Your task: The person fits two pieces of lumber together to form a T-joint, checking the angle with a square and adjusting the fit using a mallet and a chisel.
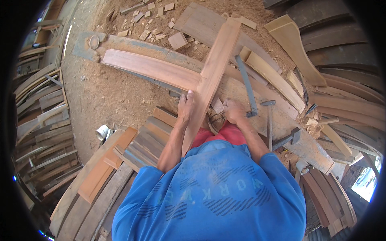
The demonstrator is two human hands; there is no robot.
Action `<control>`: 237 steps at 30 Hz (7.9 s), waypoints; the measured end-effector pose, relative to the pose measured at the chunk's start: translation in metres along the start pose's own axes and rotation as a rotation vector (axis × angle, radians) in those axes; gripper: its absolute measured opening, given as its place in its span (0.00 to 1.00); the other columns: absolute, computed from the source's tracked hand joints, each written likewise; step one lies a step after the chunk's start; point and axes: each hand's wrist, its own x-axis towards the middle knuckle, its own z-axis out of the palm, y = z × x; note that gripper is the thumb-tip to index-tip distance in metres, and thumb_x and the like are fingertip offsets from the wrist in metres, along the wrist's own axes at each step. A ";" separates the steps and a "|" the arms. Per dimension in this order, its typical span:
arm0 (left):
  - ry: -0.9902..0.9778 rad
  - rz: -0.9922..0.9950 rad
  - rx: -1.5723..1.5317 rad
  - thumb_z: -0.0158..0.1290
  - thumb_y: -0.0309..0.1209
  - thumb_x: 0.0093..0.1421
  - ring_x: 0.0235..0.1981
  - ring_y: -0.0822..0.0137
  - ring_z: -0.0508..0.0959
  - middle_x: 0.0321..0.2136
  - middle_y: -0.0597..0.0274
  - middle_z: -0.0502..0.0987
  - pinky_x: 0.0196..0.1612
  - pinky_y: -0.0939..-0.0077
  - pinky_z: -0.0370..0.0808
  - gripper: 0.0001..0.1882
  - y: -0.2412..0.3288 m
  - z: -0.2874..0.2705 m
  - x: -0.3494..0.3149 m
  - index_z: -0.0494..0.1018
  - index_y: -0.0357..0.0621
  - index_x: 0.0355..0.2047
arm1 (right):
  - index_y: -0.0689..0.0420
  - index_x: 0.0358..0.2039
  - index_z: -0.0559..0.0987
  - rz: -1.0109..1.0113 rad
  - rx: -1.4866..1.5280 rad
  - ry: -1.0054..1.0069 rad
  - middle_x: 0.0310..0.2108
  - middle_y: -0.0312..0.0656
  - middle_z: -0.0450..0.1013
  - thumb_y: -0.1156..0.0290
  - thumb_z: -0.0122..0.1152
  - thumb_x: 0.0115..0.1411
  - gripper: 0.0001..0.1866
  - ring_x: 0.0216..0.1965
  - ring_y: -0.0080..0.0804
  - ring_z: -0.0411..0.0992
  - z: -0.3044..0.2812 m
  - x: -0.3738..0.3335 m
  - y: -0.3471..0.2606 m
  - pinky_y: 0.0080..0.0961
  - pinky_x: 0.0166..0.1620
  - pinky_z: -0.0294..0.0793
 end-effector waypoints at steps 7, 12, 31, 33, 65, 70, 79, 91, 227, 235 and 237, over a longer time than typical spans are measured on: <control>-0.093 -0.023 0.014 0.54 0.60 0.63 0.54 0.40 0.79 0.49 0.33 0.80 0.57 0.54 0.73 0.41 0.024 0.000 0.001 0.73 0.32 0.58 | 0.56 0.44 0.81 -0.154 -0.446 0.079 0.42 0.50 0.80 0.64 0.59 0.62 0.13 0.45 0.54 0.77 -0.029 -0.016 0.005 0.48 0.50 0.76; 0.000 -0.033 0.112 0.52 0.62 0.63 0.54 0.38 0.79 0.49 0.33 0.80 0.57 0.54 0.74 0.41 0.015 0.005 0.005 0.73 0.33 0.58 | 0.63 0.56 0.75 0.173 -0.503 0.438 0.44 0.57 0.78 0.60 0.61 0.62 0.26 0.48 0.58 0.76 -0.048 -0.069 0.117 0.47 0.51 0.76; 0.437 1.058 0.735 0.53 0.45 0.65 0.59 0.45 0.71 0.54 0.49 0.76 0.65 0.42 0.58 0.21 0.099 -0.063 0.088 0.77 0.46 0.52 | 0.74 0.59 0.69 0.383 0.073 0.434 0.46 0.68 0.76 0.54 0.62 0.63 0.37 0.50 0.66 0.75 -0.064 -0.096 0.033 0.51 0.55 0.73; 0.276 1.017 0.867 0.51 0.46 0.65 0.59 0.46 0.71 0.55 0.52 0.75 0.67 0.39 0.55 0.20 0.088 -0.055 0.102 0.78 0.48 0.50 | 0.74 0.50 0.73 0.325 0.145 0.324 0.43 0.66 0.76 0.52 0.65 0.61 0.34 0.45 0.65 0.75 -0.033 -0.078 0.025 0.50 0.51 0.74; 0.298 1.165 0.853 0.51 0.41 0.63 0.53 0.52 0.72 0.41 0.57 0.77 0.61 0.42 0.56 0.14 0.086 -0.074 0.110 0.80 0.49 0.42 | 0.62 0.61 0.67 -0.061 0.137 0.440 0.41 0.65 0.76 0.58 0.53 0.70 0.26 0.43 0.67 0.76 0.015 -0.053 -0.091 0.58 0.47 0.74; 0.319 1.155 0.892 0.49 0.42 0.64 0.55 0.53 0.70 0.43 0.58 0.76 0.63 0.40 0.53 0.15 0.080 -0.072 0.112 0.79 0.49 0.43 | 0.59 0.57 0.69 -0.059 0.036 0.296 0.41 0.62 0.77 0.60 0.54 0.70 0.21 0.41 0.66 0.77 0.018 -0.041 -0.088 0.57 0.44 0.75; 0.338 1.153 0.877 0.48 0.44 0.63 0.61 0.47 0.65 0.52 0.51 0.71 0.65 0.39 0.50 0.17 0.079 -0.071 0.115 0.80 0.52 0.44 | 0.62 0.57 0.69 -0.182 0.047 0.453 0.38 0.63 0.77 0.60 0.55 0.69 0.23 0.38 0.68 0.76 0.014 -0.041 -0.092 0.58 0.41 0.75; 0.368 1.170 0.825 0.48 0.45 0.63 0.66 0.48 0.59 0.58 0.51 0.68 0.67 0.40 0.46 0.18 0.075 -0.070 0.114 0.82 0.53 0.44 | 0.64 0.45 0.73 -0.457 0.198 0.612 0.33 0.61 0.77 0.63 0.60 0.67 0.16 0.35 0.67 0.76 -0.027 -0.058 -0.120 0.57 0.41 0.75; 0.119 0.871 0.895 0.62 0.58 0.53 0.70 0.33 0.53 0.69 0.30 0.55 0.69 0.32 0.47 0.37 0.103 -0.049 0.084 0.74 0.52 0.59 | 0.64 0.64 0.65 0.763 -0.206 0.540 0.59 0.66 0.67 0.63 0.60 0.65 0.31 0.61 0.63 0.65 -0.010 -0.108 0.061 0.52 0.64 0.64; 0.079 0.067 -0.292 0.63 0.46 0.64 0.39 0.60 0.78 0.46 0.41 0.76 0.41 0.60 0.77 0.29 0.034 -0.039 0.030 0.66 0.30 0.45 | 0.69 0.59 0.71 0.054 0.568 0.611 0.46 0.54 0.79 0.54 0.62 0.67 0.32 0.48 0.44 0.79 -0.086 0.049 0.017 0.36 0.51 0.76; -0.107 -0.092 -0.530 0.60 0.47 0.66 0.32 0.67 0.78 0.42 0.48 0.76 0.34 0.69 0.77 0.28 0.029 -0.029 0.034 0.66 0.32 0.46 | 0.69 0.59 0.71 0.126 0.646 0.450 0.48 0.53 0.77 0.51 0.64 0.66 0.35 0.49 0.37 0.78 -0.073 0.120 0.032 0.31 0.52 0.76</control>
